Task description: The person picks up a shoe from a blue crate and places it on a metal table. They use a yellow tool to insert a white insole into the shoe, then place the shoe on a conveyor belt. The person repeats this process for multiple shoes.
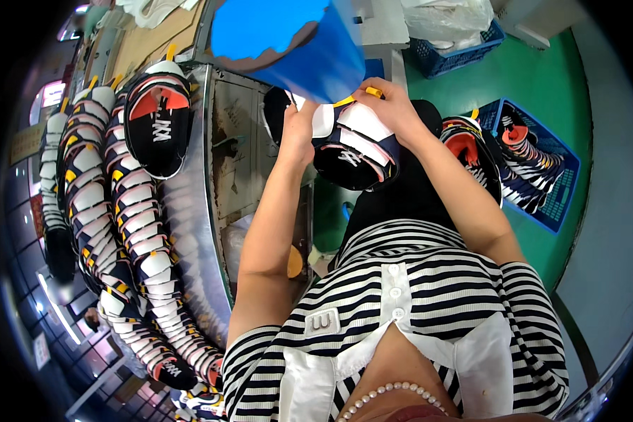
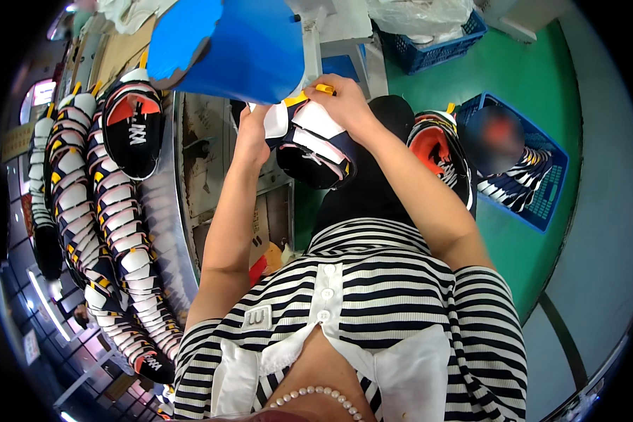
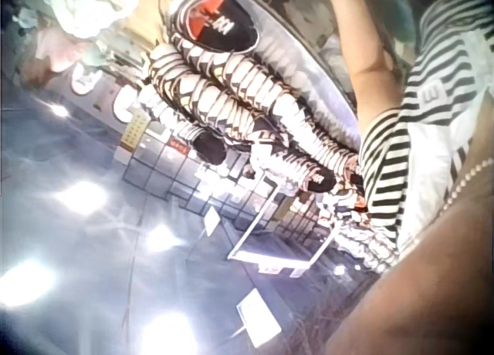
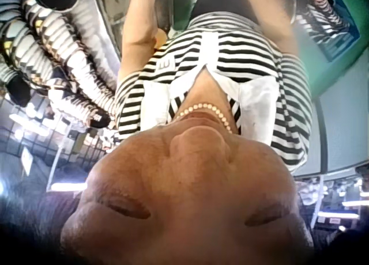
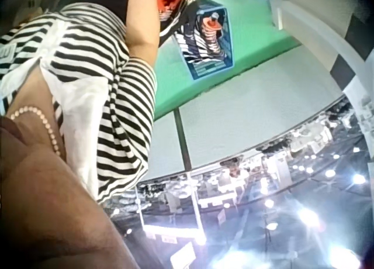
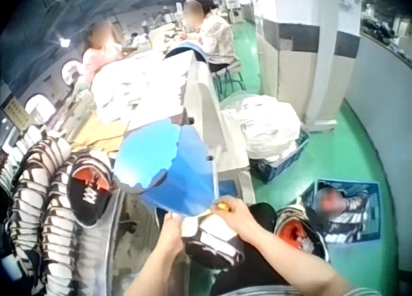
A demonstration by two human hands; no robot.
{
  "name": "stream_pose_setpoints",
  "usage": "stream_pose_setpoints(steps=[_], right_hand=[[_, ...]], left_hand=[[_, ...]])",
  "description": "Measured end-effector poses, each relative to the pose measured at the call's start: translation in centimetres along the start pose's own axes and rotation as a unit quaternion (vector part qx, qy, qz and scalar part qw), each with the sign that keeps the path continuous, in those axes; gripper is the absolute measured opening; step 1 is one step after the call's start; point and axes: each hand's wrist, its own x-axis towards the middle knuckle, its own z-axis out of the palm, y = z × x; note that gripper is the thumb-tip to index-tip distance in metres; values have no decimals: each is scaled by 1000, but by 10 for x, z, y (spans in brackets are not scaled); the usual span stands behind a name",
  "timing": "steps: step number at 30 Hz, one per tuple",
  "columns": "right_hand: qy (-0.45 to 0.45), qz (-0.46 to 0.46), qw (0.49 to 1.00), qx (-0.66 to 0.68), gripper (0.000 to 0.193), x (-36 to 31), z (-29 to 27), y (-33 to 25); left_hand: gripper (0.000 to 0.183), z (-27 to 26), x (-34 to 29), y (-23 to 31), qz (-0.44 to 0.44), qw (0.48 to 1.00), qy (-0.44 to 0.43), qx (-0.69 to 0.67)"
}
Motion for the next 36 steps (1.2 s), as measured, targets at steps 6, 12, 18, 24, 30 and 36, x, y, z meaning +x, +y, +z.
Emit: stream_pose_setpoints(steps=[6,12,18,24,30,36], right_hand=[[-57,86,994,40,23,31,-15,-18],[-2,28,999,-24,31,28,-36,-17],[171,20,983,57,23,1,-50,13],[77,34,996,19,23,-35,20,7],[91,-7,995,-46,15,-36,-29,17],[15,-67,970,-232,54,-43,23,-8]], left_hand=[[39,8,25,8,-126,955,-100,-248],[26,-49,26,-15,-67,933,-96,-339],[39,-49,-96,-60,-51,992,47,-101],[41,19,-101,-35,27,991,14,-129],[30,-22,-91,-10,50,984,59,-161],[27,-13,-57,-6,108,992,10,-65]])
